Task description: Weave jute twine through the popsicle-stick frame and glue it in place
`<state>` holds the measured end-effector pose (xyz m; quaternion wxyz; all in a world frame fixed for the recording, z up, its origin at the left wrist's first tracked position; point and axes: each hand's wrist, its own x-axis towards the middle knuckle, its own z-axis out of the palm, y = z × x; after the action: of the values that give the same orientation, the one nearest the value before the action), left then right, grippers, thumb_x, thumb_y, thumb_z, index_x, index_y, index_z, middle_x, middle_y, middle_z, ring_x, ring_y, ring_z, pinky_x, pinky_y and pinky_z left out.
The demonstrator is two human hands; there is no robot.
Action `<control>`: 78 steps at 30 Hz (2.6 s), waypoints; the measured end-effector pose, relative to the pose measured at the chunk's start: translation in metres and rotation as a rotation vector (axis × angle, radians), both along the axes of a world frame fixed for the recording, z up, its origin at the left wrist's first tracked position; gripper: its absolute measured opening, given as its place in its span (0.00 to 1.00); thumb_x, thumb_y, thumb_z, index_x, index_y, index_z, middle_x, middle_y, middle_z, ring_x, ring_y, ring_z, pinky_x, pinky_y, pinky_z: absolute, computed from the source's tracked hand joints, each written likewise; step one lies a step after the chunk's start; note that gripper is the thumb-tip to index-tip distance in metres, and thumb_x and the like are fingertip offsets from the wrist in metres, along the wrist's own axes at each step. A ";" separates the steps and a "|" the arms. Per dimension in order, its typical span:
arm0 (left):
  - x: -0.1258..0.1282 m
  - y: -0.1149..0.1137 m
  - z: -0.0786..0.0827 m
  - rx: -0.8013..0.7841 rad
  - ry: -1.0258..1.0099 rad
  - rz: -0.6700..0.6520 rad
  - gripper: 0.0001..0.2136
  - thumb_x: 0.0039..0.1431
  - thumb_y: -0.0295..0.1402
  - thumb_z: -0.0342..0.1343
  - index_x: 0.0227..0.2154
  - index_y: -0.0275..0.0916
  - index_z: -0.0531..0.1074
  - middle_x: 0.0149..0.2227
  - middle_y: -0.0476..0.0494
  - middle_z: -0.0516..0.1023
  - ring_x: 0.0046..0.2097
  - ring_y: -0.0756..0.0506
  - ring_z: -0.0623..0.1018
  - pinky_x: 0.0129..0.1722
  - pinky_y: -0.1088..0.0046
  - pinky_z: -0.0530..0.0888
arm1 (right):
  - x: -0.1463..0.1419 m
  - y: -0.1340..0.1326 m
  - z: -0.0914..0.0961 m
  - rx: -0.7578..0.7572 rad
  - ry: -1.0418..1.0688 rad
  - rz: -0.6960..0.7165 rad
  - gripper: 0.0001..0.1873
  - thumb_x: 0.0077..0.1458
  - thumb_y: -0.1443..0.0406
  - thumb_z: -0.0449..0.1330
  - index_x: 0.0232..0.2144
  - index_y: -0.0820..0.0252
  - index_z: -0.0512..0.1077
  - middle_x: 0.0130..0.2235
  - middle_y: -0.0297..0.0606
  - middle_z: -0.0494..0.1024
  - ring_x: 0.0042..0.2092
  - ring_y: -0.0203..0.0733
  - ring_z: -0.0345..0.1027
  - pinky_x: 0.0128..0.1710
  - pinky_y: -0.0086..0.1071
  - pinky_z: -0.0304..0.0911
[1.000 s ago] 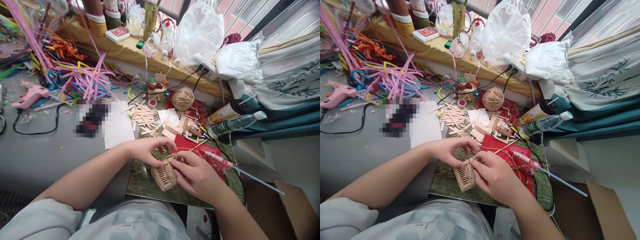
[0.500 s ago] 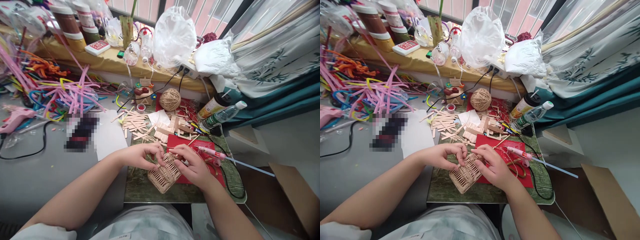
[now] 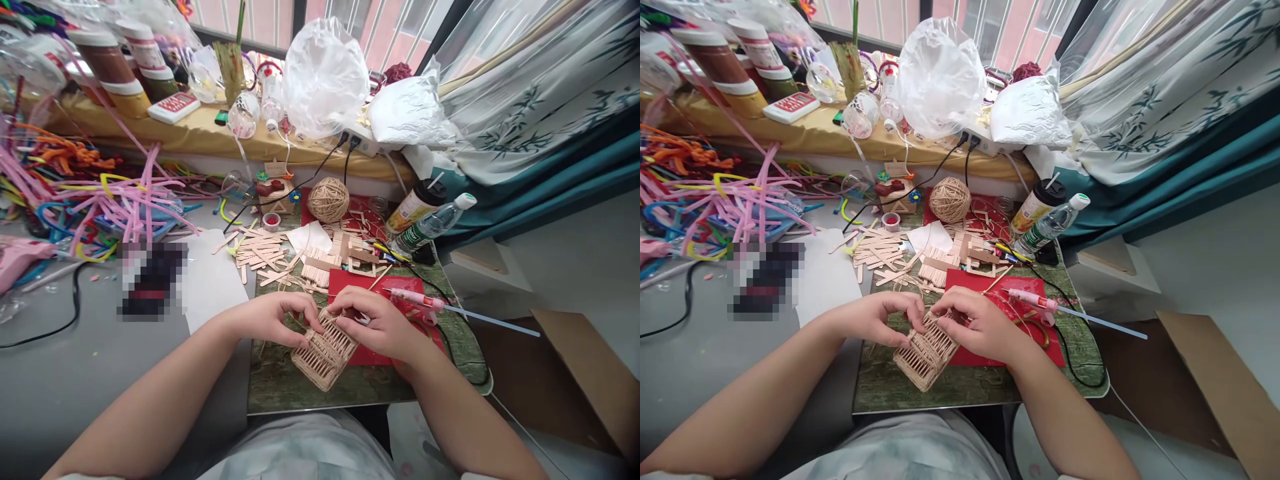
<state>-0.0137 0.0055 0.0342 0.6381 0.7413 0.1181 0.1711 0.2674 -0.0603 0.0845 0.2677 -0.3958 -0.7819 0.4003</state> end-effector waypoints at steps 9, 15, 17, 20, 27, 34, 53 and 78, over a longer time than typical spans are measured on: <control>0.000 0.001 0.002 0.068 -0.025 -0.008 0.11 0.65 0.37 0.68 0.48 0.42 0.81 0.49 0.40 0.82 0.52 0.43 0.80 0.58 0.65 0.76 | -0.005 0.016 0.008 0.160 0.008 0.022 0.08 0.70 0.67 0.61 0.48 0.55 0.78 0.40 0.39 0.81 0.40 0.42 0.75 0.42 0.37 0.70; 0.000 0.001 0.000 0.061 -0.022 0.021 0.10 0.65 0.38 0.68 0.46 0.41 0.81 0.49 0.40 0.82 0.51 0.43 0.81 0.57 0.65 0.76 | -0.008 0.012 -0.006 0.204 0.046 -0.025 0.10 0.67 0.70 0.60 0.47 0.54 0.78 0.39 0.38 0.80 0.39 0.42 0.74 0.42 0.37 0.71; 0.001 0.001 0.000 0.049 -0.012 0.023 0.10 0.65 0.38 0.68 0.46 0.41 0.81 0.49 0.40 0.82 0.51 0.43 0.81 0.57 0.65 0.76 | -0.006 0.007 -0.008 0.193 0.064 -0.059 0.11 0.66 0.70 0.61 0.48 0.54 0.78 0.39 0.38 0.80 0.39 0.42 0.75 0.41 0.37 0.71; 0.002 0.001 0.002 0.031 -0.002 0.016 0.10 0.65 0.37 0.68 0.47 0.41 0.81 0.49 0.40 0.82 0.52 0.43 0.81 0.56 0.65 0.76 | -0.006 -0.002 -0.007 0.224 0.111 -0.097 0.11 0.67 0.70 0.59 0.48 0.54 0.78 0.37 0.37 0.80 0.37 0.41 0.74 0.39 0.36 0.70; 0.002 0.001 0.000 0.014 -0.005 0.020 0.11 0.64 0.37 0.68 0.47 0.40 0.81 0.49 0.40 0.81 0.51 0.43 0.81 0.56 0.65 0.76 | -0.010 -0.006 -0.011 0.141 0.058 -0.200 0.11 0.66 0.69 0.60 0.48 0.54 0.78 0.40 0.39 0.81 0.39 0.43 0.75 0.39 0.36 0.70; 0.001 0.001 0.004 0.132 -0.016 0.064 0.10 0.62 0.37 0.70 0.45 0.43 0.82 0.67 0.35 0.71 0.67 0.38 0.74 0.68 0.55 0.71 | -0.011 -0.002 -0.025 -0.162 0.116 -0.287 0.05 0.67 0.63 0.63 0.42 0.56 0.79 0.38 0.37 0.81 0.38 0.41 0.73 0.38 0.34 0.68; 0.005 -0.002 -0.001 0.163 -0.023 0.016 0.07 0.64 0.30 0.65 0.44 0.41 0.76 0.67 0.33 0.73 0.66 0.37 0.75 0.66 0.54 0.73 | -0.004 -0.005 -0.041 -0.245 0.247 -0.367 0.16 0.61 0.51 0.71 0.35 0.57 0.84 0.39 0.37 0.74 0.37 0.39 0.69 0.35 0.33 0.64; 0.006 -0.001 -0.009 0.051 -0.017 0.002 0.11 0.57 0.31 0.71 0.42 0.40 0.79 0.65 0.33 0.75 0.64 0.36 0.78 0.65 0.55 0.73 | -0.001 -0.005 -0.051 -0.612 0.530 -0.353 0.20 0.54 0.55 0.76 0.45 0.56 0.79 0.41 0.35 0.79 0.42 0.40 0.72 0.43 0.34 0.66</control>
<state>-0.0081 0.0046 0.0253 0.6198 0.7557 0.1090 0.1811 0.2668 -0.0652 0.0331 0.3936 -0.4679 -0.4523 0.6492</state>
